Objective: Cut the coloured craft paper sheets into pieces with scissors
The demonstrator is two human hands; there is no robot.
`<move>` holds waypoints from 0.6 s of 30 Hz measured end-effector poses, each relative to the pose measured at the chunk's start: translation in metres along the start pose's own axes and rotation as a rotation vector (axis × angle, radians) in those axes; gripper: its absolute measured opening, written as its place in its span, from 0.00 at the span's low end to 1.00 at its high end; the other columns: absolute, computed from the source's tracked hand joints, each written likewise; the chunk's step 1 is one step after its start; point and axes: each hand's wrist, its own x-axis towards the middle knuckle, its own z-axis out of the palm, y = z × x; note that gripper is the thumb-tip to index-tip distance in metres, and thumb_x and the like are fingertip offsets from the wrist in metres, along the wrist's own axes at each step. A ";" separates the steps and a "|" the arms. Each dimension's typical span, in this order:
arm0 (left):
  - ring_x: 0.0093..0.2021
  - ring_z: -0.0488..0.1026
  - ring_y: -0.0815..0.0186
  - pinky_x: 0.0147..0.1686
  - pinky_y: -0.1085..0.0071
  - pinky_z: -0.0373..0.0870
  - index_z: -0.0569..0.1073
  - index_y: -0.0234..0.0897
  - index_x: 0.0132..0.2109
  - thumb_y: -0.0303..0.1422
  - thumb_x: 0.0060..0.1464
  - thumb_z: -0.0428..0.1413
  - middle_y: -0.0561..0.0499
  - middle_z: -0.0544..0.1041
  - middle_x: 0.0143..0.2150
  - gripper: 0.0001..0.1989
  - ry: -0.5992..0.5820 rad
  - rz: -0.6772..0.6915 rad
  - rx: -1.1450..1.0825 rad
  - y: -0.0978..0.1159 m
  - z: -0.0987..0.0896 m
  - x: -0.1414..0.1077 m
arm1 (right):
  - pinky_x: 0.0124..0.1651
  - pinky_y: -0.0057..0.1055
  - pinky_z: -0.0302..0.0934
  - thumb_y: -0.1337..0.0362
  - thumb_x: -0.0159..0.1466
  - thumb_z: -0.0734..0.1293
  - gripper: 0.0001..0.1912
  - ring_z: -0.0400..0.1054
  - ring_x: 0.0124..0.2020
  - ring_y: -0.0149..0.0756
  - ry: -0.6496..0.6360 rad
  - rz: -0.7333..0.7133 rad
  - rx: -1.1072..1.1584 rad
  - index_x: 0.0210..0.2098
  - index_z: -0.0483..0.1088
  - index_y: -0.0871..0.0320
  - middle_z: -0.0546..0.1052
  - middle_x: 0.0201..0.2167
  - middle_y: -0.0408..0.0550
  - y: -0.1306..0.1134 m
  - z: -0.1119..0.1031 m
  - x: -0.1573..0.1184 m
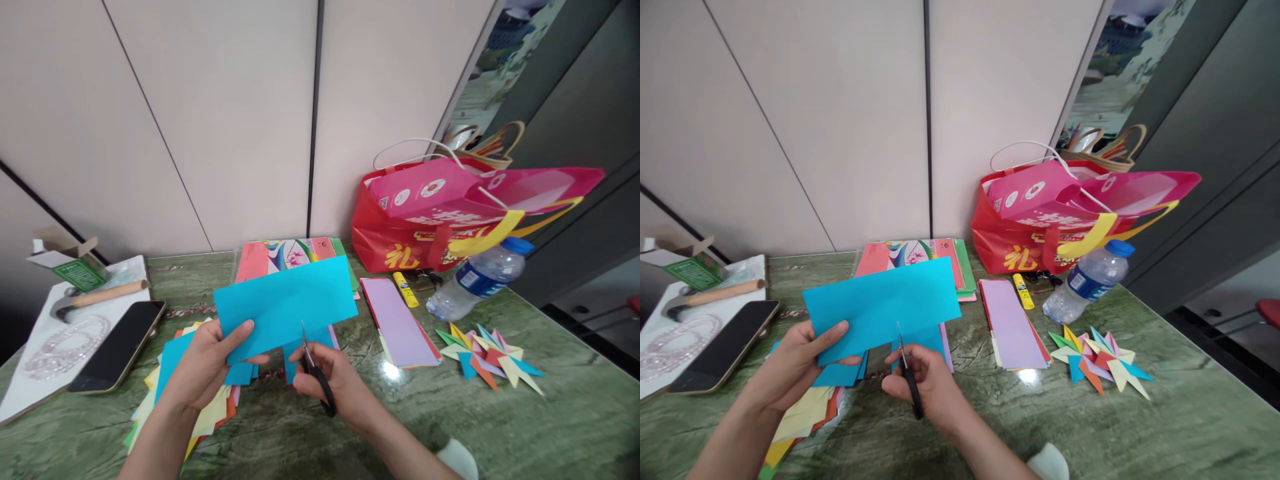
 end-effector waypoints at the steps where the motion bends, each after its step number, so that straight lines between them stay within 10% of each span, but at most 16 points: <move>1: 0.19 0.72 0.67 0.19 0.70 0.71 0.72 0.36 0.38 0.34 0.41 0.61 0.53 0.74 0.22 0.15 -0.003 0.000 0.001 0.000 0.000 0.000 | 0.27 0.25 0.51 0.56 0.46 0.72 0.19 0.58 0.23 0.27 0.000 -0.003 -0.003 0.34 0.68 0.58 0.65 0.22 0.38 0.001 0.000 0.000; 18: 0.20 0.72 0.67 0.20 0.70 0.72 0.71 0.36 0.39 0.34 0.42 0.60 0.54 0.74 0.23 0.14 -0.022 0.009 0.001 0.002 0.001 -0.001 | 0.23 0.24 0.53 0.56 0.48 0.71 0.17 0.60 0.18 0.26 0.033 -0.013 -0.052 0.32 0.67 0.61 0.68 0.18 0.39 0.000 0.002 0.001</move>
